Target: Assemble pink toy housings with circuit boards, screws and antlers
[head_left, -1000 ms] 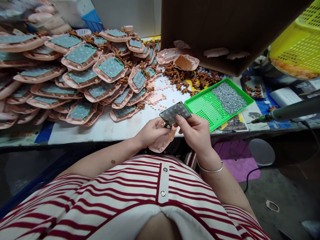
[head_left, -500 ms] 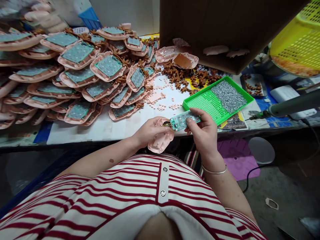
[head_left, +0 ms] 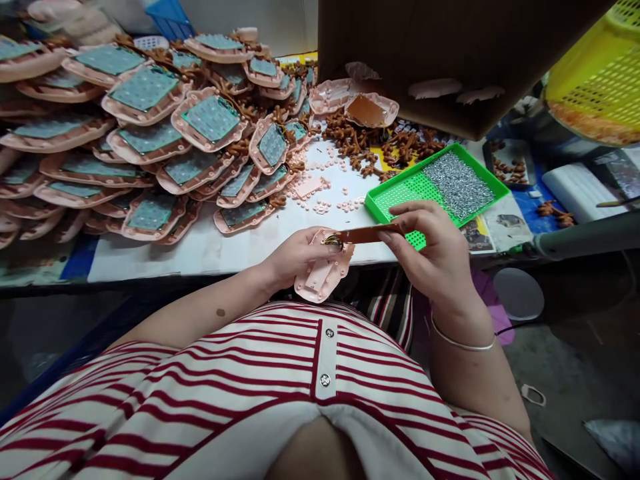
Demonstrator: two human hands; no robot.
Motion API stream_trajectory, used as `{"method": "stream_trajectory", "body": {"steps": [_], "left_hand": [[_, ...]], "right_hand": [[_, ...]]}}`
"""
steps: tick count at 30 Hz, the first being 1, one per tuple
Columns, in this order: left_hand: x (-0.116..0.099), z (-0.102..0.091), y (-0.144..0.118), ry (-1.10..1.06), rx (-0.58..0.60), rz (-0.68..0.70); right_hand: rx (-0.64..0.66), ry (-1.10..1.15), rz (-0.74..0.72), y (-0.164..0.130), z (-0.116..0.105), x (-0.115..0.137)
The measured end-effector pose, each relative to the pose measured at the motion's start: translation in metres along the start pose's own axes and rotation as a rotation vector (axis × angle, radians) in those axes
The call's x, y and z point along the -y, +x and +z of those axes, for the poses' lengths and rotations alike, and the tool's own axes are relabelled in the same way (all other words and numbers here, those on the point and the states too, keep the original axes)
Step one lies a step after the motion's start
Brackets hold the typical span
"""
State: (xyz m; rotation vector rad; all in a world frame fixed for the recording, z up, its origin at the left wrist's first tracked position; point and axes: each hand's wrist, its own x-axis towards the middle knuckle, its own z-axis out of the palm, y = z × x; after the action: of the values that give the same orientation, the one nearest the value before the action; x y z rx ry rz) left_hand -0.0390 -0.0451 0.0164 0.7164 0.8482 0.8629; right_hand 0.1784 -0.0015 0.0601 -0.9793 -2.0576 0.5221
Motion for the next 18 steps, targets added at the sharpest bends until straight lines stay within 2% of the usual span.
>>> {"method": "stream_trajectory", "body": {"steps": [4,12,18], "left_hand": [[0.000,-0.001,0.000,-0.020,-0.065,-0.048],[0.004,-0.002,0.004,-0.034,-0.169,-0.048],[0.003,-0.007,0.003,-0.155,-0.037,-0.074]], "right_hand": [[0.023,0.065,0.070,0.002,0.009,0.004],[0.026,0.095,0.077,0.004,0.016,0.012],[-0.036,0.119,0.086,0.005,0.018,0.011]]}}
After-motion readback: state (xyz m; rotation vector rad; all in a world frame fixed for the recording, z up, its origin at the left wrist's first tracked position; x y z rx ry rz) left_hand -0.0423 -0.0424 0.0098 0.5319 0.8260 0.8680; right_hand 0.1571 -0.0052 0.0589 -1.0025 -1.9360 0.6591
